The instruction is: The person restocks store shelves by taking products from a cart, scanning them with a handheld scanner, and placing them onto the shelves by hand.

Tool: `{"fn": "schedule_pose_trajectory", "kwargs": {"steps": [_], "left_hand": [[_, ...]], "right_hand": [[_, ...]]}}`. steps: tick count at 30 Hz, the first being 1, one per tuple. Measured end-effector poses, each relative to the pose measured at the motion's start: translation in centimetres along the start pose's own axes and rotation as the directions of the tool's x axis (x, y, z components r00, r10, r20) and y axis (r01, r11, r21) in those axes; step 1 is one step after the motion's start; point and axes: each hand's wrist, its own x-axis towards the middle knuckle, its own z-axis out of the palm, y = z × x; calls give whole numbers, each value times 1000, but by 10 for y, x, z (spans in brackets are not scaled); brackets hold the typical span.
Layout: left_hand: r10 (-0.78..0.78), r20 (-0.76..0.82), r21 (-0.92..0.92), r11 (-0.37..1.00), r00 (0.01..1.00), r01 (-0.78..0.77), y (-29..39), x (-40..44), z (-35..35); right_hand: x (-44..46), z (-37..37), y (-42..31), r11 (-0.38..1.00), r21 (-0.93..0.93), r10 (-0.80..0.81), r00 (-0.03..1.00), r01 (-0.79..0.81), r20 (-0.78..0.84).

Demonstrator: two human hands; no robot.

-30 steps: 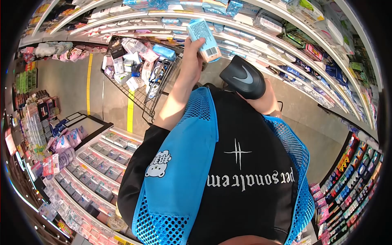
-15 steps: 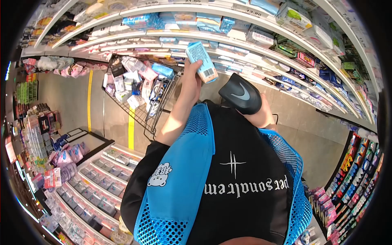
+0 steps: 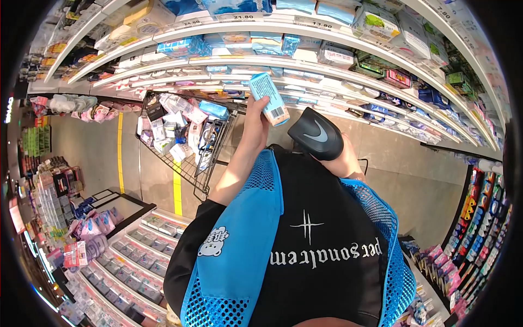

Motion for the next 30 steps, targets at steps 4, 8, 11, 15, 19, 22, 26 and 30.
{"fn": "schedule_pose_trajectory", "kwargs": {"steps": [4,8,11,15,19,22,26,30], "left_hand": [[-80,3,-123,989,997,80,-4,-3,-2],[-187,114,-273,938,976,211,-4,1,-10],[-232,374,-336,869,898,364,13,-6,-4],[-243,445,-227,900,862,371,15,4,-10],[-168,489,-177,942,856,285,36,15,6],[-188,406,-168,946,894,276,46,21,15],[-159,241,-82,979,957,184,58,59,17],[242,357,394,836,902,-381,100,72,61]], "right_hand": [[-2,4,10,1000,28,3,999,-2,-37],[-3,6,19,998,53,-36,997,39,-64],[-1,12,19,985,158,-44,988,68,-148],[-5,6,17,969,230,116,990,-95,-79],[-7,7,22,964,249,120,989,-96,-86],[-10,6,23,952,291,127,987,-92,-103],[-14,3,23,953,300,84,987,-39,-139],[-16,8,33,966,247,-27,978,79,-205]]}}
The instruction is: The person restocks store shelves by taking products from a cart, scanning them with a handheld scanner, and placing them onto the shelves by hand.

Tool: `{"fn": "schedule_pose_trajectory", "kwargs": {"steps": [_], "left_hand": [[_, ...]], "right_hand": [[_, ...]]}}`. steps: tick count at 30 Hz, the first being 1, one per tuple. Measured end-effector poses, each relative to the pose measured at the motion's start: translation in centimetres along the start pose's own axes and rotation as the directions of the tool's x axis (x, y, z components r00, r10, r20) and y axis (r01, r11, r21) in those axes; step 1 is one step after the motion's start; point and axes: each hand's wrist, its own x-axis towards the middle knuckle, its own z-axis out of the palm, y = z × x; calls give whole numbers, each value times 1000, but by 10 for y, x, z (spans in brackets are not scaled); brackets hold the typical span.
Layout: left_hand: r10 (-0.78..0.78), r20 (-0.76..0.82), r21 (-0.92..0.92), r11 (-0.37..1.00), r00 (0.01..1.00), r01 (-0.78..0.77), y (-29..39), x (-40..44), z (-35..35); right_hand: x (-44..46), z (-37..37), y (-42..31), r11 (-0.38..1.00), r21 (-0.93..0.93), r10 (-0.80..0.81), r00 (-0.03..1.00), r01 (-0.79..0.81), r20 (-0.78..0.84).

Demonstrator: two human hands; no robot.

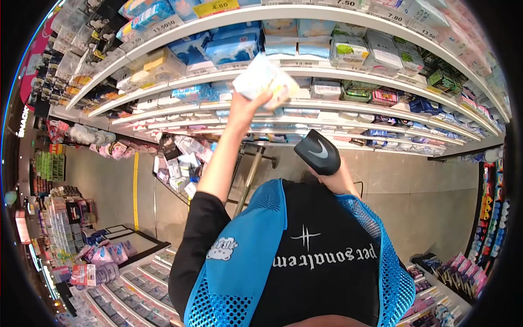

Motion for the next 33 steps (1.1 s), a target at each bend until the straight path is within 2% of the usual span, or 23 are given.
{"fn": "schedule_pose_trajectory", "kwargs": {"steps": [1,4,5,7,8,13,14,16,17,20,23,26,30,31,32,33], "left_hand": [[76,19,223,972,997,-78,1,9,-3],[370,-26,370,866,929,-335,14,39,6],[414,-16,428,826,910,-368,17,47,6],[487,12,537,734,873,-416,24,69,4],[444,23,582,722,895,-373,28,75,5],[548,50,677,596,835,-432,38,99,16],[602,95,698,527,793,-484,33,102,14],[707,199,721,363,679,-590,31,116,14],[707,175,721,382,685,-578,27,118,14],[731,215,725,325,648,-607,25,118,15],[807,276,631,258,523,-732,16,112,16],[817,273,647,235,508,-725,5,101,16],[807,139,611,386,574,-691,1,84,22],[802,285,598,278,524,-751,2,83,17],[773,345,509,322,532,-798,2,81,17],[757,338,514,349,559,-784,-2,77,17]], "right_hand": [[-3,0,3,1000,-7,30,999,-30,10],[-1,-2,4,1000,-23,-17,1000,16,-8],[-2,-2,3,999,-28,-26,1000,25,-12],[-4,-3,5,999,-45,-16,1000,15,-11],[-6,-3,7,999,-36,-9,1000,8,-16],[-5,-4,5,1000,-8,-6,999,6,-33],[-6,-4,3,1000,-23,-14,999,14,-32],[-8,-5,0,998,-52,-31,999,29,-30],[-8,-5,-5,998,-61,-29,999,27,-36],[-9,-4,-9,998,-48,-35,998,33,-43],[-9,-6,-3,999,-17,-41,998,41,-37],[-10,-6,1,999,-17,-27,999,27,-36],[-7,-10,-10,991,-32,128,991,-127,26],[-6,-9,-9,992,-30,126,992,-125,21],[-5,-8,-7,992,-28,125,992,-124,17],[-5,-7,-5,992,-27,125,992,-125,15]]}}
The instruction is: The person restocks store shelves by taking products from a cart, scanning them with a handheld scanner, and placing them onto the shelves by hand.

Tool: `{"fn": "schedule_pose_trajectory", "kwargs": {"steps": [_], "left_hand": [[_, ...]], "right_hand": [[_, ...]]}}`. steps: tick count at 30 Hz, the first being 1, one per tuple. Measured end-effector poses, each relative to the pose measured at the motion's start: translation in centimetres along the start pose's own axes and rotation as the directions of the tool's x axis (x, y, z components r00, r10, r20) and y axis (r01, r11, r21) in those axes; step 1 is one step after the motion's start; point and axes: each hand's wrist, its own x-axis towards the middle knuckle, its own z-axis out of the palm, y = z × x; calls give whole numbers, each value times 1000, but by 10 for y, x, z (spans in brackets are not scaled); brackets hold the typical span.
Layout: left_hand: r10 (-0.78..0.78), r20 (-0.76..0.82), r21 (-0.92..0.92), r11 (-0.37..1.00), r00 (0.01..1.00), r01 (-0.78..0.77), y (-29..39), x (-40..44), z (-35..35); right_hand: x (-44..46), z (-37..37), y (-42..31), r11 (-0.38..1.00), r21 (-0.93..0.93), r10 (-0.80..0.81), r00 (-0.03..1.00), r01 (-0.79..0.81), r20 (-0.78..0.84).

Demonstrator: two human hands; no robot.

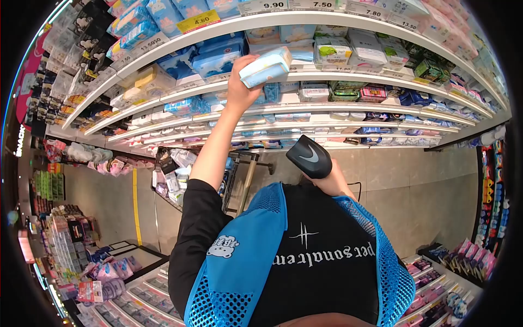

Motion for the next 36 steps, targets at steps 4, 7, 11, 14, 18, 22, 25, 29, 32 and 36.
{"fn": "schedule_pose_trajectory", "kwargs": {"steps": [4,7,11,14,18,22,25,29,32,36], "left_hand": [[-61,14,40,997,998,60,6,-9,-1],[-109,-3,64,992,994,109,8,-14,-2],[-236,-57,-93,969,970,230,-9,-34,1],[-195,-138,-62,980,971,189,-4,-33,3],[-368,-53,-117,925,928,361,9,-25,-2],[-194,-225,237,940,955,247,4,-26,0],[-131,-353,266,935,926,233,8,-23,3],[-70,-359,190,971,931,147,15,-14,3],[-61,-331,147,982,942,116,15,-10,3],[-3,-54,166,986,999,12,0,7,-6]], "right_hand": [[4,1,2,1000,6,-3,1000,3,14],[3,1,-2,1000,12,8,1000,-8,25],[5,1,-5,1000,6,-1,999,1,40],[5,1,-4,1000,15,-8,999,8,34],[6,2,0,1000,9,-11,999,11,38],[7,2,0,1000,-7,-8,999,8,44],[7,3,-1,1000,1,-1,999,1,40],[5,2,-1,1000,-9,5,999,-4,49],[6,3,1,1000,-10,-2,999,3,44],[4,3,1,1000,18,3,999,-4,38]]}}
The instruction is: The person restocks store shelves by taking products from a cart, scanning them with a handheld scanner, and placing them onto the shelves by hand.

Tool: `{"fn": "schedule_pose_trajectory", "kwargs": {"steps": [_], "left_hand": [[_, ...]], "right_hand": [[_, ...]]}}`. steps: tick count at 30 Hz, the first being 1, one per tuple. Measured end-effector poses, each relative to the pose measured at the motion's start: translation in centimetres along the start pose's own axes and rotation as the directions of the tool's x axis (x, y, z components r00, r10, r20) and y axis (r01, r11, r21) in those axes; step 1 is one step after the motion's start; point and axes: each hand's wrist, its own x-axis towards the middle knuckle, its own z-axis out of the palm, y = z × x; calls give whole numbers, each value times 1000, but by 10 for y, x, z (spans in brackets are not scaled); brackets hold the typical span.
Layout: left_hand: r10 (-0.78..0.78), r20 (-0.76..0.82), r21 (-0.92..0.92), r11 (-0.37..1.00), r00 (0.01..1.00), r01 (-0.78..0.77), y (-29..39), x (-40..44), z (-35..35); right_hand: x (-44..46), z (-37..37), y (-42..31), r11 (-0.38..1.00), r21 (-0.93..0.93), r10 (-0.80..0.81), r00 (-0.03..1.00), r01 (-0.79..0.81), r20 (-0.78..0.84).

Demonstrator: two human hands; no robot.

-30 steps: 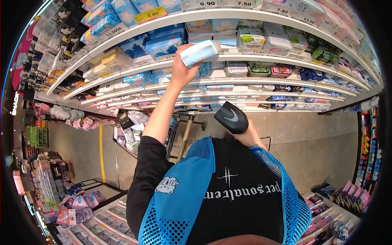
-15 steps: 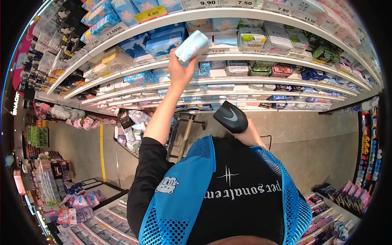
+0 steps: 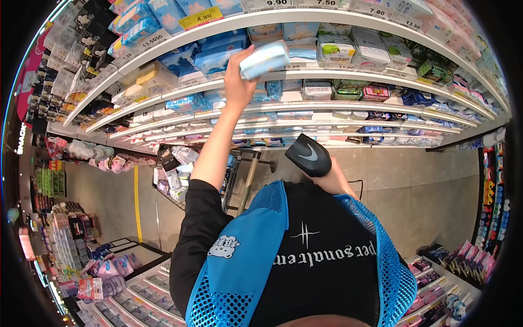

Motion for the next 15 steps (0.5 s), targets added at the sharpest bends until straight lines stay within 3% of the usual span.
{"fn": "schedule_pose_trajectory", "kwargs": {"steps": [3,4,7,11,15], "left_hand": [[-143,88,17,990,986,142,-15,17,-3],[-99,77,29,995,992,97,-21,23,-4],[-196,32,37,980,980,194,-34,30,0],[-193,-14,-8,981,981,192,-48,40,12],[-197,50,17,980,979,196,-60,45,19]], "right_hand": [[-2,0,1,1000,-4,11,1000,-11,13],[-2,0,2,1000,-15,8,1000,-7,17],[-2,0,3,999,-32,-17,1000,18,22],[-5,-2,-2,1000,-3,-30,999,30,19],[-6,-5,-3,1000,-18,-13,999,14,32]]}}
